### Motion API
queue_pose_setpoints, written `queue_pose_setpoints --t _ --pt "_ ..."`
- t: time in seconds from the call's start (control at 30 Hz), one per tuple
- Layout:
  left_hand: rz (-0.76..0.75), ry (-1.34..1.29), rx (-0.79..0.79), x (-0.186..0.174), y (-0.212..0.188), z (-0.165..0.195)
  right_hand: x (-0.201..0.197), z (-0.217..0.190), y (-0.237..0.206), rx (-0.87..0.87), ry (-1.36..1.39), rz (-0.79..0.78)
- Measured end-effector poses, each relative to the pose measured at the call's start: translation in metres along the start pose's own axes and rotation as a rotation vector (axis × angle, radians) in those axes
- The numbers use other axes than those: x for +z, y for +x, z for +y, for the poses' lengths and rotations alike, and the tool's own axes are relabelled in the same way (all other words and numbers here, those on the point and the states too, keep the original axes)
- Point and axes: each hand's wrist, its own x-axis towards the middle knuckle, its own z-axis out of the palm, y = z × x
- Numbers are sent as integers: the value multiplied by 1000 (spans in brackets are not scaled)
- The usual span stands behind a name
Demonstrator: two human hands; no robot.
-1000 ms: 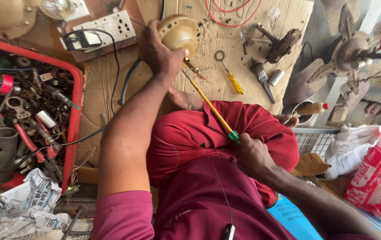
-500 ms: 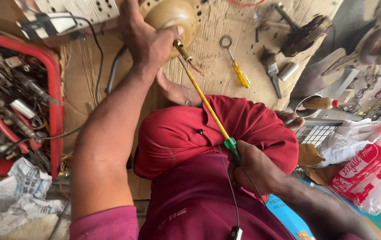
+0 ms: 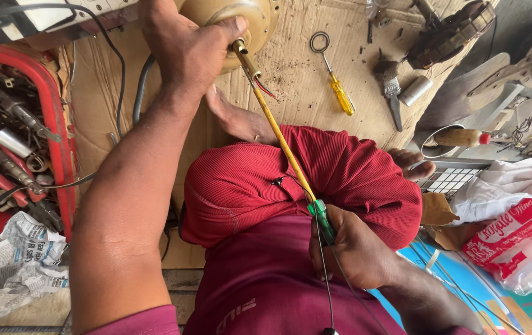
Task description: The person sits on the floor and uses a screwdriver to adjust wires and components inside a ceiling fan motor housing. They manipulate the wires with their hands and use the screwdriver to tighten connections within the housing.
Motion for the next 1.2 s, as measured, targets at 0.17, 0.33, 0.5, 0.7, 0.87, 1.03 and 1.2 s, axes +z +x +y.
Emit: queue_pose_setpoints --t 0.17,0.33,0.5,0.7,0.87,1.03,1.2 --pt "-81 -122 -186 0 -3 -6 -6 11 3 -11 112 4" --pt "137 227 32 9 9 15 -20 28 24 -184 190 0" --pt "269 567 -39 21 4 39 -73 58 31 -250 -736 507" --pt "46 295 -331 11 -1 46 -98 123 -2 -20 -835 438" --pt "145 305 -147 61 -12 72 -117 85 -8 -391 -1103 445" --pt "37 189 -189 84 -20 87 -113 -34 64 -861 218 453" --pt "80 49 -76 73 -38 80 -58 -103 149 -950 942 1"
